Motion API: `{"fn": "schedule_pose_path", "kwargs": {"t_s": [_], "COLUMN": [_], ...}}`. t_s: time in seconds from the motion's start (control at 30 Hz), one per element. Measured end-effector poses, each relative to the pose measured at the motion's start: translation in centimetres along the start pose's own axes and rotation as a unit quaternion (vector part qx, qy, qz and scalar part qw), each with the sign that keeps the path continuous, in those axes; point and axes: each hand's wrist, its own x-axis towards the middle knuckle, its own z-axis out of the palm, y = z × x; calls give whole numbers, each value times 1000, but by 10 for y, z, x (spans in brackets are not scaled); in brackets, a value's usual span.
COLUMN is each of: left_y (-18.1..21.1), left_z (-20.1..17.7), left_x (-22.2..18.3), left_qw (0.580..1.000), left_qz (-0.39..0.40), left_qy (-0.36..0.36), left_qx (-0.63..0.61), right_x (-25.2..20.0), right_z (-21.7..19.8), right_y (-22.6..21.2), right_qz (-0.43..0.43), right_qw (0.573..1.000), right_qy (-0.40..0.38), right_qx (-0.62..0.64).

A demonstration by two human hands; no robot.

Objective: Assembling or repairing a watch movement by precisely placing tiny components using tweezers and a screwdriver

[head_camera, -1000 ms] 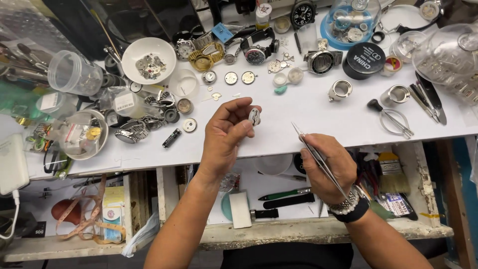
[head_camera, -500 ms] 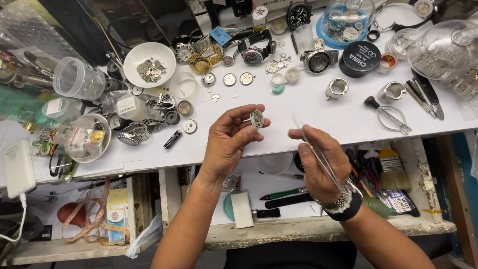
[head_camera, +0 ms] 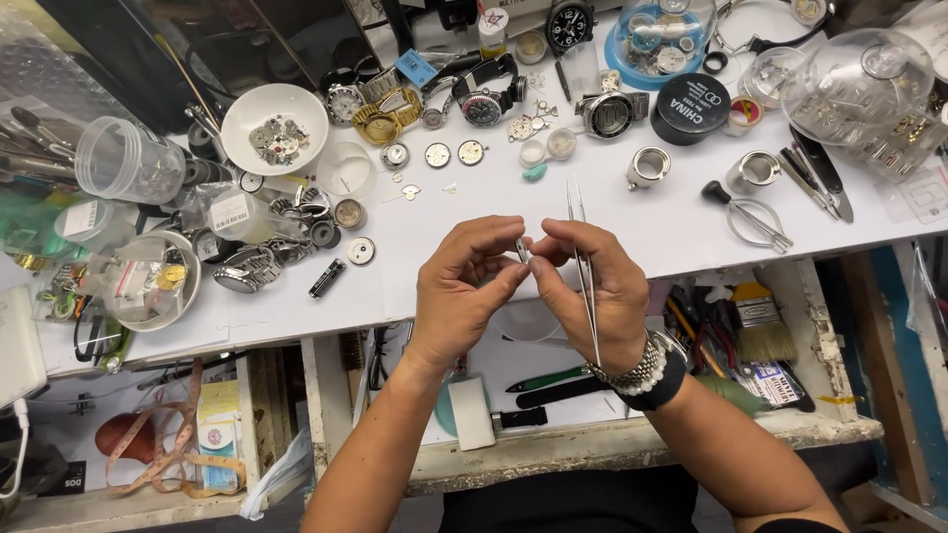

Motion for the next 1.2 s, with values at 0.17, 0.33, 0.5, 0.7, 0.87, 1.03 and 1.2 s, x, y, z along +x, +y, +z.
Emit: {"fn": "schedule_pose_path", "kwargs": {"t_s": [0.17, 0.33, 0.5, 0.7, 0.87, 1.03, 1.2], "left_y": [1, 6, 10, 11, 9, 4, 5], "left_z": [4, 12, 18, 21, 24, 24, 22], "left_x": [-1, -1, -3, -3, -4, -6, -7], "left_qw": [997, 988, 975, 968, 961, 950, 946], "left_qz": [16, 33, 51, 62, 80, 118, 153], "left_qy": [15, 50, 57, 65, 78, 81, 63], "left_qx": [70, 143, 207, 233, 254, 276, 279], "right_x": [-5, -19, -21, -20, -27, -21, -11], "right_z": [-1, -12, -19, -16, -11, -3, -5], "right_y": [-2, 2, 4, 3, 13, 4, 3], "right_qz": [42, 34, -42, -79, -112, -72, -39], "right_qw": [999, 999, 998, 995, 992, 996, 997], "right_qy": [22, 23, -1, 20, 40, 35, 31], "right_qx": [18, 24, -42, -52, -46, -45, -67]}}
